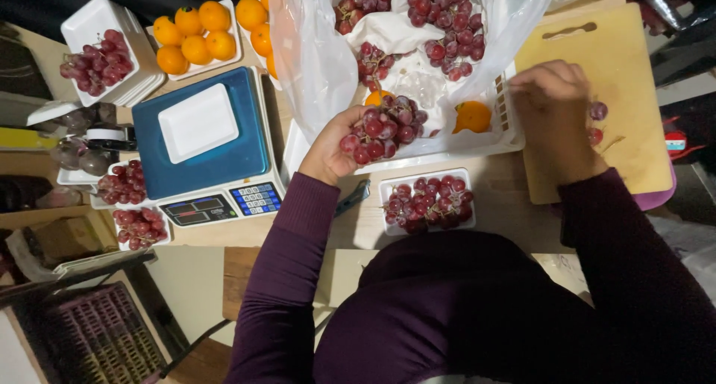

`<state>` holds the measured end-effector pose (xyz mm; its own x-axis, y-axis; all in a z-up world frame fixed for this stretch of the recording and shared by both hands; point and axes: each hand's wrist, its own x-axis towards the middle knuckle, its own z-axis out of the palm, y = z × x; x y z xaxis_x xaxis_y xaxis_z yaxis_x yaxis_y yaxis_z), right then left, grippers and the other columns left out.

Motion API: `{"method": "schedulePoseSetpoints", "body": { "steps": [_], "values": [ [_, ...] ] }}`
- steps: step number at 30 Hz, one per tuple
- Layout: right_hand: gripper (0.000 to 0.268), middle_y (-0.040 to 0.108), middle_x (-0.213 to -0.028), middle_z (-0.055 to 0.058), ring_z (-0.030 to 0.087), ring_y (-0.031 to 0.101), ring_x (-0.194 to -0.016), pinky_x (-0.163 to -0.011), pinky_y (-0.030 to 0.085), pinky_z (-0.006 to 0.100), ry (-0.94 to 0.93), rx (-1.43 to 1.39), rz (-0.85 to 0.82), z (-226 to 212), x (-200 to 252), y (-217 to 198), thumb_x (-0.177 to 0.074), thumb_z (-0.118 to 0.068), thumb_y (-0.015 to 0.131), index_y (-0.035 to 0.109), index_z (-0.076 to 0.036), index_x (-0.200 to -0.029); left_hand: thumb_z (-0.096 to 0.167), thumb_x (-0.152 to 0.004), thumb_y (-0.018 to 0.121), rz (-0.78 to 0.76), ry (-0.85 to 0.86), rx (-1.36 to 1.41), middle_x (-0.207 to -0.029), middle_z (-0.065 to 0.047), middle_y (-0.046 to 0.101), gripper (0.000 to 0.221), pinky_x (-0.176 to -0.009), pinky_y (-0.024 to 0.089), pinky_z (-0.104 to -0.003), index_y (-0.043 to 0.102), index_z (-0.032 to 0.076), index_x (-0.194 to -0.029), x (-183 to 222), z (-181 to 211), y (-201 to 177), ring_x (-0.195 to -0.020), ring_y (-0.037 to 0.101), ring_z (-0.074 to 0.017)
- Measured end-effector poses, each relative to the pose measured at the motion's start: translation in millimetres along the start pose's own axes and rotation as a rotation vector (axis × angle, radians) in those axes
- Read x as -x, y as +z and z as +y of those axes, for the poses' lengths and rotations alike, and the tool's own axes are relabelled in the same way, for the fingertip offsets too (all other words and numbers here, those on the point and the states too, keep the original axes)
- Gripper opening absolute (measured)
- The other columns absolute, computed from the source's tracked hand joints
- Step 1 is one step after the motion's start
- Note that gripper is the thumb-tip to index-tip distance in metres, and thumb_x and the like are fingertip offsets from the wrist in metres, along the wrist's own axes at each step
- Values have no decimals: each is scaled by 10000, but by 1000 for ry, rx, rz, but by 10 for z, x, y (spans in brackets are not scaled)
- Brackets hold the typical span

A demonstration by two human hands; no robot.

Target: The person sorts and packs red grapes into small trays by hand, picking individual bunches or loose grapes from a large bag and placing them into the trays.

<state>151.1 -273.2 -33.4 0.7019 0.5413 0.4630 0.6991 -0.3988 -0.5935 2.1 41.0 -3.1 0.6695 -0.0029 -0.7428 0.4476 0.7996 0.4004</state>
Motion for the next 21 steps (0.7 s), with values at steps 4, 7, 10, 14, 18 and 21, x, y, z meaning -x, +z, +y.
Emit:
{"method": "schedulePoseSetpoints", "body": {
  "steps": [4,7,10,14,18,21],
  "values": [
    [701,737,-954,100,266,668,-898,-958,438,497,-46,-35,-43,-154,-175,392,-1113,-610,346,733,-49,-948,210,-833,692,-5,-103,75,-1034,-218,724,384,-752,639,-474,674,-59,-1106,2,-7,-22,-894,718,-353],
    [20,678,-982,75,324,629,-938,-901,506,450,16,-311,-16,-289,-213,754,-986,-156,746,751,-172,-997,238,-855,707,101,-100,20,-787,-76,724,172,-651,644,-538,685,70,-883,111,-17,133,-725,756,-304],
    [92,678,-975,119,371,630,-977,-939,477,474,-13,-398,-127,-526,-292,1006,-931,-113,767,758,-148,-1015,244,-860,706,104,-113,34,-774,-58,716,173,-669,638,-561,687,73,-877,-12,-84,7,-726,753,-297],
    [312,581,-1212,54,341,499,-1181,-1041,404,498,28,-335,-333,-672,-442,1253,-895,-224,798,731,-258,-1197,201,-894,705,38,-115,64,-782,-79,703,149,-639,643,-505,695,54,-870,51,-117,57,-717,742,-278],
    [222,523,-1357,-24,299,385,-1314,-1071,341,500,70,-282,-581,-764,-534,1335,-894,-319,788,736,-278,-1106,176,-924,691,36,-106,49,-798,-107,698,145,-677,636,-436,677,41,-873,213,-92,-9,-734,739,-267],
    [193,540,-1333,-78,234,386,-1301,-1062,310,449,9,-267,-575,-771,-485,1374,-893,-395,774,729,-287,-1046,187,-941,675,7,-98,51,-807,-103,687,154,-690,629,-405,663,48,-877,195,-117,-121,-750,731,-255]
  ]
}}
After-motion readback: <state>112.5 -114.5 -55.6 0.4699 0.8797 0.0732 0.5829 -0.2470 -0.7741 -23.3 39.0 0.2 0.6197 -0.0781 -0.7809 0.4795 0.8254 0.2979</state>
